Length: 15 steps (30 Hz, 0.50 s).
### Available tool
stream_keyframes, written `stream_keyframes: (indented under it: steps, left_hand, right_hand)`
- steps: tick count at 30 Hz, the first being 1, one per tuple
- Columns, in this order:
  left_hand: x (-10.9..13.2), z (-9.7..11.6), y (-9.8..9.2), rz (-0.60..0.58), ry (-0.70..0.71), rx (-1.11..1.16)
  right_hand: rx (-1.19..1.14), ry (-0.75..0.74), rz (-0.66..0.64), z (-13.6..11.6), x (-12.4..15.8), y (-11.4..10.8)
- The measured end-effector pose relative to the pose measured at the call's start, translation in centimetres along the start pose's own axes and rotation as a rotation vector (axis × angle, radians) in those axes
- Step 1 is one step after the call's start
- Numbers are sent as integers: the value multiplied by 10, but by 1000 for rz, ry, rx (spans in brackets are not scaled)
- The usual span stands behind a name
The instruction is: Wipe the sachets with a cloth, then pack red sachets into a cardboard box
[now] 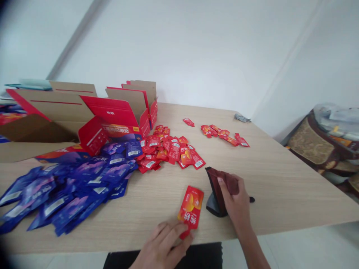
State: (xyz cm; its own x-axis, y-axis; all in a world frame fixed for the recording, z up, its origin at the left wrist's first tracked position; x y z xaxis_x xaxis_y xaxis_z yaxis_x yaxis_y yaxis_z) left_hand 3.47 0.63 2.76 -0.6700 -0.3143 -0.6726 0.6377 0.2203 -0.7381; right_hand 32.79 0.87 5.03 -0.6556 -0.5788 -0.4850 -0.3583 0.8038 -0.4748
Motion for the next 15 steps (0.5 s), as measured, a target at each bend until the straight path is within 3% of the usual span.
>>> stream_keyframes:
  steps: [5, 8, 10, 13, 15]
  left_hand:
    - [3, -1, 5, -94, 17, -176]
    - [3, -2, -2, -24, 17, -116]
    - [0, -4, -14, -1, 34, -39]
    - [-15, -12, -42, -59, 64, 83]
    - [-32, -26, -65, -64, 8, 157]
  right_hand:
    - [-34, 95, 0, 3, 4, -3]
    - [-64, 74, -14, 3, 1, -1]
    - [-90, 69, -6, 4, 1, 0]
    - [-109, 105, 1, 6, 0, 0]
    - [-102, 151, 0, 8, 0, -1]
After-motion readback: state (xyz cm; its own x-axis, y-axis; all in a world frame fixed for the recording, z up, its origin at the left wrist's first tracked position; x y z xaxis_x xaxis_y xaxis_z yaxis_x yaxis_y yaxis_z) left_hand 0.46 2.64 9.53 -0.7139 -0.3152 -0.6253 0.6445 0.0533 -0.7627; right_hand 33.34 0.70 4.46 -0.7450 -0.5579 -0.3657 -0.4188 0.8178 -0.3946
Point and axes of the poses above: each hand's wrist, its own x-axis away from the middle knuckle, its own y-axis out of the palm, z = x × y, the point moved 2 cm from there along -x, towards the middle knuckle, and after that the axes turned 5 degrees about -y, right-handed, at the moved point
